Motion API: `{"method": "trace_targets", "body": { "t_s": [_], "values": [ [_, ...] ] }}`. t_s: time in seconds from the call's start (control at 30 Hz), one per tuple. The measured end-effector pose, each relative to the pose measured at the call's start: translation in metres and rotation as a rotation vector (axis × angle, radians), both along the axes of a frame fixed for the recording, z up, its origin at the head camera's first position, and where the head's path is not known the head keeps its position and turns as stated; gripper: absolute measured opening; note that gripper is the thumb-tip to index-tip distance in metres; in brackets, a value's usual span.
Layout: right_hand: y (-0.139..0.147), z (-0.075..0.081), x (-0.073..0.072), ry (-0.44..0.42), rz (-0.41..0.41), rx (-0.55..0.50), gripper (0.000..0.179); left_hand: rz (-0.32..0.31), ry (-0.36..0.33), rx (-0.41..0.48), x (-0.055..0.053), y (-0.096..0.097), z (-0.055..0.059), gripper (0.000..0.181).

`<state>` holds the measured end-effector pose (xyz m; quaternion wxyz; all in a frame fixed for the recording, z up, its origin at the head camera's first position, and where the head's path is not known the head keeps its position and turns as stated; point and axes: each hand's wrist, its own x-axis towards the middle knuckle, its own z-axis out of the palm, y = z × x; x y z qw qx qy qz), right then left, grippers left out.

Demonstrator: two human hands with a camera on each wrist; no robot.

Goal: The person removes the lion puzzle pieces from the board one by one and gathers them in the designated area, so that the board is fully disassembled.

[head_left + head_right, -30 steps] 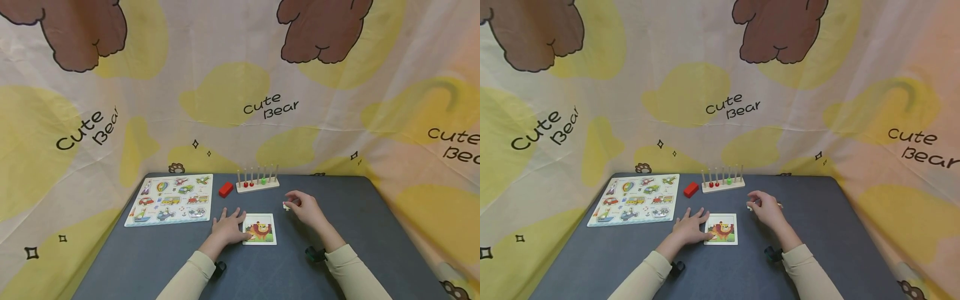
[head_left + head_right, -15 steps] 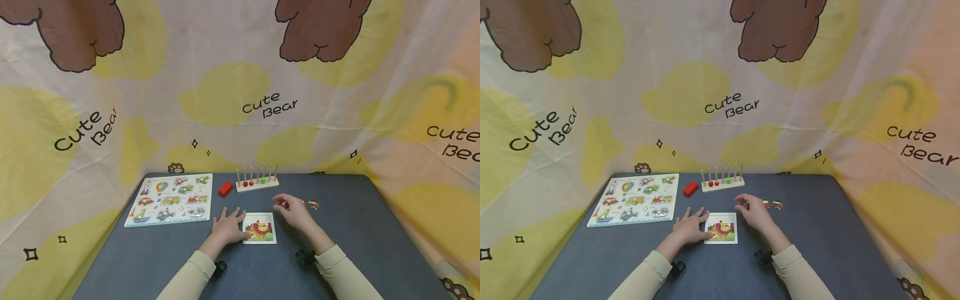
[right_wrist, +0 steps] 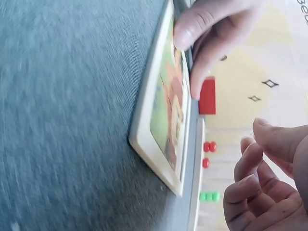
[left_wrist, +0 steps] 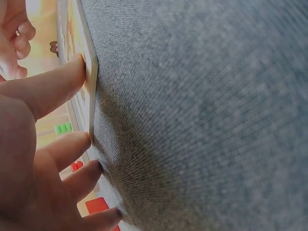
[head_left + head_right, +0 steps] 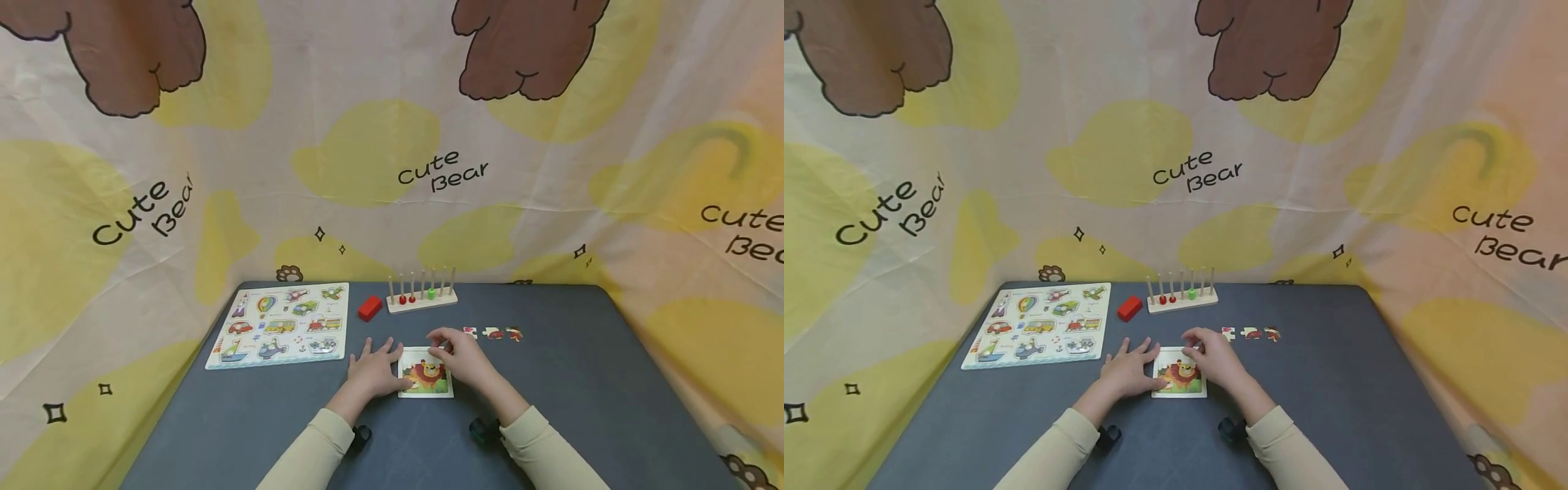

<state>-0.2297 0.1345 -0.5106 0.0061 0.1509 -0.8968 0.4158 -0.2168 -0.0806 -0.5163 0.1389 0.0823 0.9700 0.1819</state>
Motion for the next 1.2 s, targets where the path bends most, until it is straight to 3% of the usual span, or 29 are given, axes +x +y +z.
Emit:
{"method": "trace_targets", "body": {
  "t_s": [0.43,0.7,0.87,1.2],
  "values": [
    [-0.020,-0.013,0.000,-0.090,0.108,0.006,0.022,0.008,-0.003,0.013,-0.001,0.000,-0.001,0.083],
    [-0.029,-0.019,-0.001,-0.146,0.199,0.106,0.020,0.004,0.003,0.016,0.000,0.001,-0.001,0.082],
    [-0.033,-0.021,-0.003,-0.129,0.238,0.143,0.019,0.007,0.007,0.017,-0.001,0.001,-0.002,0.081],
    [-0.037,-0.021,-0.001,-0.160,0.229,0.127,0.018,0.014,0.007,0.038,0.001,0.000,-0.001,0.080]
  ]
}}
